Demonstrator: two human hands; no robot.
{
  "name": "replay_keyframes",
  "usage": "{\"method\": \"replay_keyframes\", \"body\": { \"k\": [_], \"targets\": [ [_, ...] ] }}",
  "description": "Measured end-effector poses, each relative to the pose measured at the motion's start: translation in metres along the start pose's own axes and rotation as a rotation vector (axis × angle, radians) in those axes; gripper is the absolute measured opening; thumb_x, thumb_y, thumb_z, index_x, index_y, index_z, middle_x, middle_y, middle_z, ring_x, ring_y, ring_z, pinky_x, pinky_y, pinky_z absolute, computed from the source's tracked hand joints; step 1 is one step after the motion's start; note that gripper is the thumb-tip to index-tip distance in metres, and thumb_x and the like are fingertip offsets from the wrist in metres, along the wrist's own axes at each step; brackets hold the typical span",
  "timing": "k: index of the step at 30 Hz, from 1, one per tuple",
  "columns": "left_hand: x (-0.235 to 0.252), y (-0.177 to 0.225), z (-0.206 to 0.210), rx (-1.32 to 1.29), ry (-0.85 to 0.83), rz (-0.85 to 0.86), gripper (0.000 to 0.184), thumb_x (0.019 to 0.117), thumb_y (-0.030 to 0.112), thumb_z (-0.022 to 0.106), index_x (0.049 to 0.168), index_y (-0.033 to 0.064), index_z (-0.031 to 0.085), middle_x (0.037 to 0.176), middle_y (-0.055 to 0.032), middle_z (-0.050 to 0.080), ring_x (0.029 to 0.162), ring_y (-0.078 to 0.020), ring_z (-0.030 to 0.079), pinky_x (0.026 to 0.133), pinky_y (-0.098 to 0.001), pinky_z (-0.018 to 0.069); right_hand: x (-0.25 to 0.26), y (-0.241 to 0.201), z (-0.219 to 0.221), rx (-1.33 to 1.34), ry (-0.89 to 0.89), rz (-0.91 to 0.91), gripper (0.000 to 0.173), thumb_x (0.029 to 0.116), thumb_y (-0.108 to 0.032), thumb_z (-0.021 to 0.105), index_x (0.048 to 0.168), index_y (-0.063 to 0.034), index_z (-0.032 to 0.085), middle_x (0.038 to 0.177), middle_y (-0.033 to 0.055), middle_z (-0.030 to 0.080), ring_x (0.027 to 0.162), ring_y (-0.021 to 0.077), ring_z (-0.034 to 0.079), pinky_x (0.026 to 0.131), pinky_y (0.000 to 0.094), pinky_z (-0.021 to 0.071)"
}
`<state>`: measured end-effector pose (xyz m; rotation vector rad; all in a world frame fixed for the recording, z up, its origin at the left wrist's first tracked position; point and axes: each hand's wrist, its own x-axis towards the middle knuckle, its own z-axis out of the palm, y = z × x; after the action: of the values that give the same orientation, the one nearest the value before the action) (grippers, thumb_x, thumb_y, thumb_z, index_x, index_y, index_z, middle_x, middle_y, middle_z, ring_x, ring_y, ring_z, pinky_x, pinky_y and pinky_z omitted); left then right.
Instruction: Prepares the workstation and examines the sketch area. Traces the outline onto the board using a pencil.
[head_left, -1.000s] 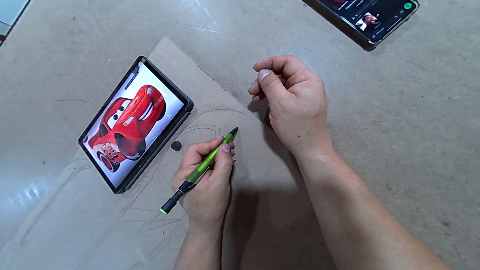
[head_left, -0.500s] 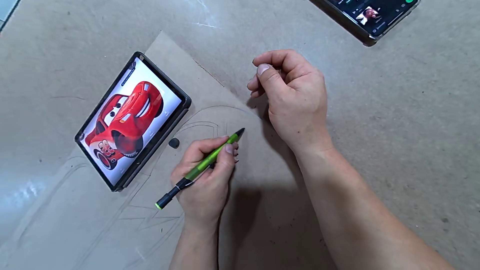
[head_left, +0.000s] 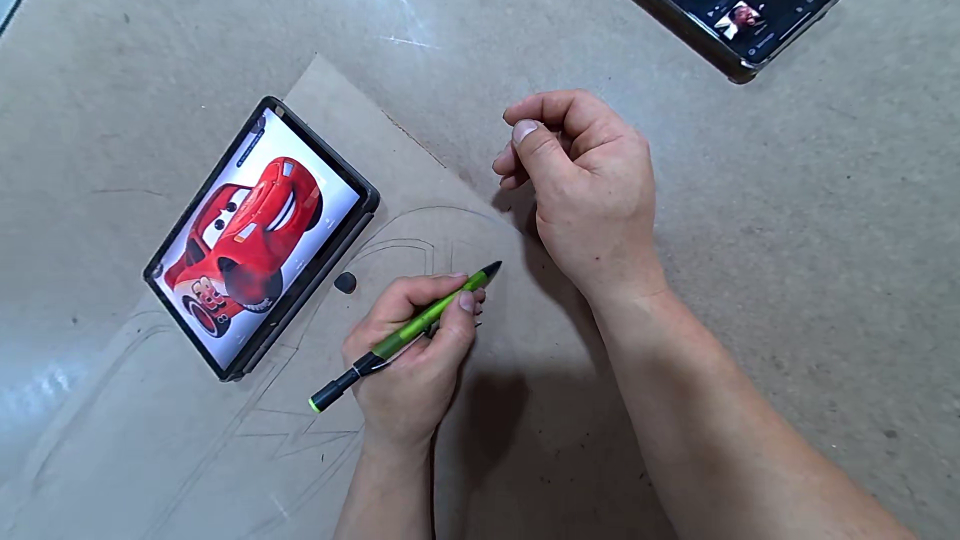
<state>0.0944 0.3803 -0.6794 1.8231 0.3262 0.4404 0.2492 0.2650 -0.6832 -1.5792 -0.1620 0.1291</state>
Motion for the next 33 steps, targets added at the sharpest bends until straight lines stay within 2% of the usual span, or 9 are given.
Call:
{"method": "replay_keyframes", "body": {
  "k": [3, 6, 9, 13, 17, 20, 22, 25, 33],
  "targets": [
    [0.001, 0.002, 0.004, 0.031, 0.125, -0.048, 0.012, 0.0972, 0.005, 0.068, 0.108, 0.0016, 0.069, 0.093, -0.0114, 0.076, 0.075, -0.0212, 0.075, 0.065, -0.0324, 0.0655, 0.0, 0.0, 0.0, -0.013, -0.003, -0.005, 0.017, 0.105, -0.011, 0.055, 0.112, -0.0064, 0.07, 0.081, -0.0002, 0.073, 0.072, 0.0107, 0.072, 0.065, 0.027, 0.0633],
    [0.0, 0.002, 0.004, 0.057, 0.081, -0.029, 0.012, 0.0966, 0.006, 0.068, 0.108, 0.0028, 0.069, 0.093, -0.0096, 0.076, 0.076, -0.0202, 0.075, 0.064, -0.0316, 0.065, 0.0, 0.0, 0.0, -0.014, -0.001, -0.003, 0.017, 0.1046, -0.01, 0.055, 0.111, -0.0066, 0.07, 0.08, -0.0004, 0.073, 0.072, 0.0106, 0.072, 0.065, 0.0268, 0.063],
    [0.001, 0.001, -0.005, -0.001, -0.096, -0.014, 0.014, 0.0918, 0.008, 0.072, 0.105, 0.0062, 0.073, 0.093, -0.0082, 0.076, 0.074, -0.0192, 0.074, 0.063, -0.0312, 0.0648, 0.0, 0.0, -0.001, -0.01, 0.005, -0.009, 0.016, 0.1044, -0.01, 0.056, 0.111, -0.0066, 0.07, 0.08, -0.0004, 0.073, 0.071, 0.0103, 0.072, 0.064, 0.0261, 0.0626],
    [0.017, -0.004, -0.03, -0.324, -0.277, -0.113, 0.015, 0.0957, 0.015, 0.073, 0.105, 0.0025, 0.071, 0.091, -0.0149, 0.074, 0.073, -0.0213, 0.073, 0.064, -0.0327, 0.0643, 0.001, 0.0, 0.0, 0.0, 0.003, -0.012, 0.016, 0.1044, -0.01, 0.056, 0.111, -0.0062, 0.07, 0.08, -0.0003, 0.073, 0.071, 0.0104, 0.072, 0.064, 0.0261, 0.0627],
    [0.059, -0.006, -0.048, -0.172, -0.652, -0.13, 0.017, 0.0936, 0.022, 0.073, 0.096, 0.0045, 0.071, 0.086, -0.0119, 0.074, 0.069, -0.0213, 0.072, 0.06, -0.0333, 0.0644, 0.001, 0.001, -0.001, -0.014, 0.004, -0.013, 0.016, 0.104, -0.01, 0.056, 0.11, -0.007, 0.07, 0.08, -0.0014, 0.073, 0.071, 0.0097, 0.072, 0.064, 0.0258, 0.0627],
    [0.086, -0.004, -0.047, -0.068, -0.951, -0.069, 0.008, 0.0894, 0.017, 0.069, 0.088, 0.0088, 0.068, 0.082, -0.004, 0.072, 0.069, -0.0152, 0.07, 0.059, -0.0277, 0.0615, 0.001, 0.002, 0.0, -0.033, 0.002, -0.026, 0.016, 0.1038, -0.011, 0.056, 0.109, -0.0083, 0.071, 0.079, -0.0023, 0.073, 0.071, 0.0094, 0.072, 0.065, 0.0257, 0.0627],
    [0.094, -0.006, -0.048, -0.078, -1.056, -0.042, 0.005, 0.0868, 0.014, 0.067, 0.085, 0.0094, 0.067, 0.078, -0.0016, 0.069, 0.069, -0.0128, 0.069, 0.059, -0.0257, 0.0591, 0.003, 0.002, 0.0, -0.037, 0.003, -0.037, 0.016, 0.1038, -0.011, 0.056, 0.109, -0.0083, 0.071, 0.079, -0.002, 0.073, 0.071, 0.0098, 0.073, 0.065, 0.0263, 0.063],
    [0.09, -0.009, -0.052, -0.059, -1.076, -0.006, 0.004, 0.0844, 0.014, 0.066, 0.081, 0.0112, 0.066, 0.075, 0.0006, 0.068, 0.068, -0.0113, 0.067, 0.059, -0.0252, 0.0569, 0.003, 0.004, -0.001, -0.046, -0.006, -0.052, 0.016, 0.1037, -0.011, 0.056, 0.108, -0.0079, 0.071, 0.079, -0.0017, 0.073, 0.071, 0.0103, 0.073, 0.065, 0.0268, 0.0634],
    [0.089, -0.01, -0.052, -0.08, -1.117, 0.027, 0.005, 0.0832, 0.01, 0.067, 0.078, 0.0103, 0.066, 0.074, -0.0002, 0.069, 0.063, -0.0087, 0.065, 0.052, -0.0223, 0.0535, 0.004, 0.006, 0.0, -0.059, -0.02, -0.073, 0.016, 0.1041, -0.011, 0.056, 0.107, -0.0072, 0.07, 0.08, -0.0014, 0.074, 0.072, 0.0103, 0.073, 0.066, 0.0265, 0.0638]
  ]
}}
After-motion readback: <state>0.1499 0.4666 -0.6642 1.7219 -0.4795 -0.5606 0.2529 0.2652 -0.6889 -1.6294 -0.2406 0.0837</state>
